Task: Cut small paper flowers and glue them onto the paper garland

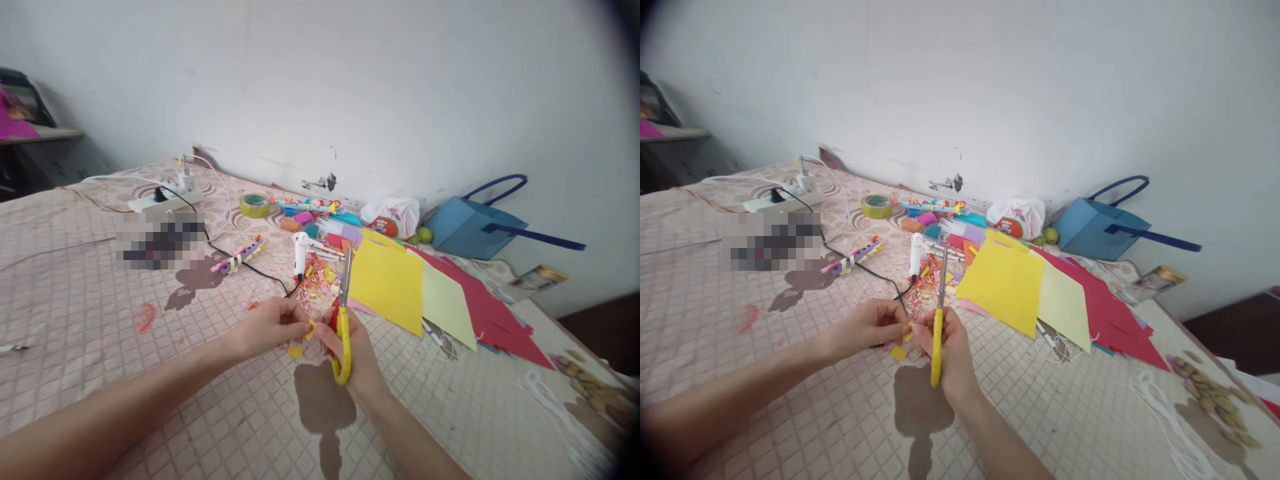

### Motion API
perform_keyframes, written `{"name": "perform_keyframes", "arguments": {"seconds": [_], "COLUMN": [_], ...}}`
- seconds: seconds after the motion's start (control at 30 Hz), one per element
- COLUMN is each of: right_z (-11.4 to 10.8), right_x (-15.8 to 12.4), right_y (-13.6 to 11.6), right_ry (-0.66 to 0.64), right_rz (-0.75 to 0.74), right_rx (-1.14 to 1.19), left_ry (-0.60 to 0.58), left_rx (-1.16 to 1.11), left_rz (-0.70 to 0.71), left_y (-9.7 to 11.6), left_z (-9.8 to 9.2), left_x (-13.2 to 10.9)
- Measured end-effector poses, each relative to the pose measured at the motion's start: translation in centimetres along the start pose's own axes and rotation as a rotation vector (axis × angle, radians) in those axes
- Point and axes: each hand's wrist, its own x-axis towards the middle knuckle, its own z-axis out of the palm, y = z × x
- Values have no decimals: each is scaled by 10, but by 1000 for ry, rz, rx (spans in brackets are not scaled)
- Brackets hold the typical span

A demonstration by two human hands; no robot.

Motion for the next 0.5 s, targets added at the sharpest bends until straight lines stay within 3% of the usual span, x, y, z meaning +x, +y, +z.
{"name": "perform_keyframes", "arguments": {"seconds": [0.13,0.27,0.4,0.5], "right_z": [1,-2,-7,-10], "right_x": [0,1,-1,-7], "right_y": [0,-4,-8,-7], "right_ry": [50,59,-71,-185], "right_rz": [-14,-60,-44,-120], "right_rx": [-37,-27,-76,-211], "left_ry": [-37,6,108,132], "left_rx": [45,-41,-235,-335], "left_rz": [26,6,19,56], "left_y": [-2,4,8,9], "left_z": [2,-4,-12,-17], "left_x": [-2,-1,2,2]}}
